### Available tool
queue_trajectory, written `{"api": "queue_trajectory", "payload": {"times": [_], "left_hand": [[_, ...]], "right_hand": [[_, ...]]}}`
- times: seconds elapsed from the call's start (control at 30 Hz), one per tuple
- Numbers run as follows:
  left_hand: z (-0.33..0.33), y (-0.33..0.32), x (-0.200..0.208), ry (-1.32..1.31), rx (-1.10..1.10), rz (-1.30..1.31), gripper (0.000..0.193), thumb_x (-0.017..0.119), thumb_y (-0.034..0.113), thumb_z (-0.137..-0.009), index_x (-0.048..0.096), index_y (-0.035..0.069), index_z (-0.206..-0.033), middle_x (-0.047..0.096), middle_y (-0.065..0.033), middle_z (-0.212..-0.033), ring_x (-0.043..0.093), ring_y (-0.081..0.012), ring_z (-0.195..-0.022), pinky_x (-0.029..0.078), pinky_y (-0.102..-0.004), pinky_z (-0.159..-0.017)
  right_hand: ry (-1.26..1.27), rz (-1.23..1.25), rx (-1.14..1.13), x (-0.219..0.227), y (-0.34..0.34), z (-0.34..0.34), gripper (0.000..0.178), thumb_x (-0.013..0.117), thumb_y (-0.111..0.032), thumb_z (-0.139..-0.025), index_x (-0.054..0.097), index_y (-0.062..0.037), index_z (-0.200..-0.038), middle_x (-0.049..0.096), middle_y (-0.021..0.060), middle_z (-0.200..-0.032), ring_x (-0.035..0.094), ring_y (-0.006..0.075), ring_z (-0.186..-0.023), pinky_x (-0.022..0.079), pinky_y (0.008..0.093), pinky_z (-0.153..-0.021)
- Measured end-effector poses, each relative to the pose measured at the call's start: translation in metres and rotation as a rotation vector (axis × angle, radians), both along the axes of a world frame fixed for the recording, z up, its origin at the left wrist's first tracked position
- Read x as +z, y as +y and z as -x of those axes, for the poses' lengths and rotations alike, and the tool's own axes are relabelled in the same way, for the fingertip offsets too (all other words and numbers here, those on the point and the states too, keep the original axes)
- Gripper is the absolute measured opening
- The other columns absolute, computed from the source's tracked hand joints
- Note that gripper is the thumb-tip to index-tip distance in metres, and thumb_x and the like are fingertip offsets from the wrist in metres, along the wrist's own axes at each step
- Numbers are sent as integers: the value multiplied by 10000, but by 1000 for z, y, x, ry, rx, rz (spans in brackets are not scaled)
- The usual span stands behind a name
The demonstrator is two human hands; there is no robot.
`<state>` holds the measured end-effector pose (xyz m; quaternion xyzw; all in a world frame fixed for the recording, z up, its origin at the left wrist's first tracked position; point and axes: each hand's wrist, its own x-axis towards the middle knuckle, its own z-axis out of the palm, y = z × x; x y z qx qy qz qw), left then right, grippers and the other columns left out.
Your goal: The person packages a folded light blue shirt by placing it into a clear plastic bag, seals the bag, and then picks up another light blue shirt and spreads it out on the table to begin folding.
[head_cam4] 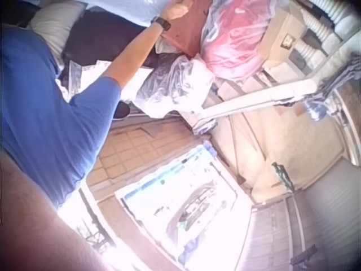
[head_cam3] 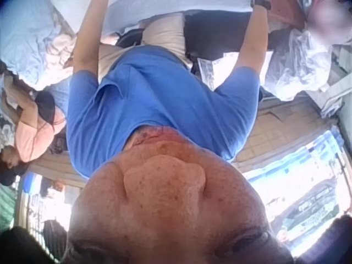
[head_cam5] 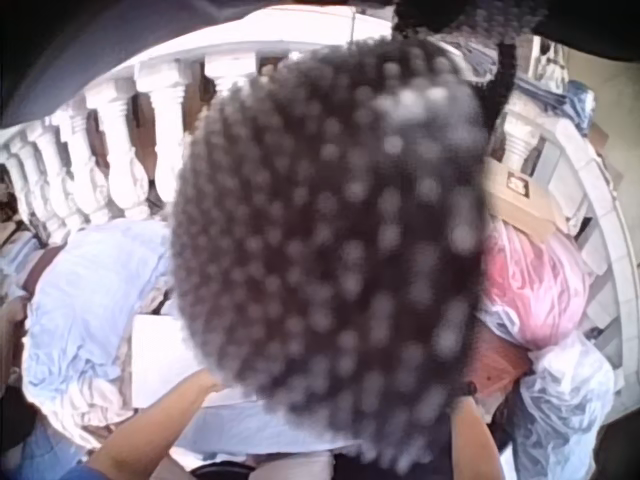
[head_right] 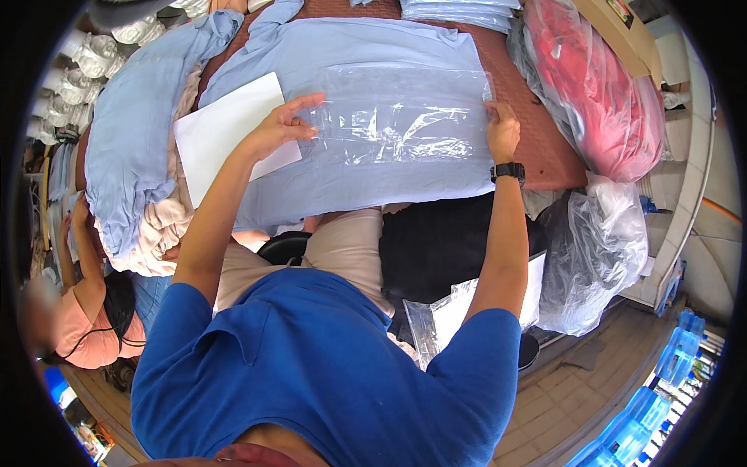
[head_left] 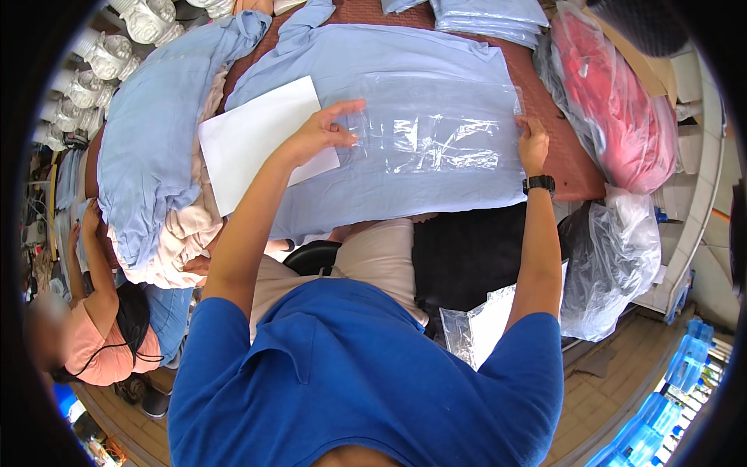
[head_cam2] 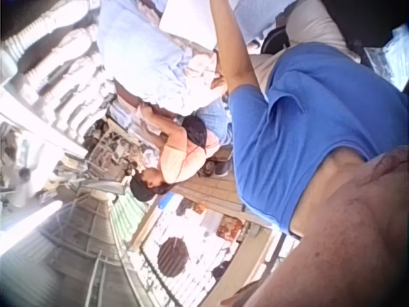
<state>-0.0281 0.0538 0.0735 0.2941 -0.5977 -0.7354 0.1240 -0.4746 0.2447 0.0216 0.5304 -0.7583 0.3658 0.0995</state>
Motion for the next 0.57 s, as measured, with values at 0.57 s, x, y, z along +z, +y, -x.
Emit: {"api": "queue_trajectory", "payload": {"times": [0.57], "left_hand": [[40,-34,-32,-200,552,416,353,668,145,-942,501,-44,-1188,741,-196,-921,750,-227,-772,613,-308,-675]], "right_hand": [[34,20,29,-5,-2,-3,268,565,61,-880,743,-76,-1026,700,124,-971,692,322,-889,546,409,-786]]}}
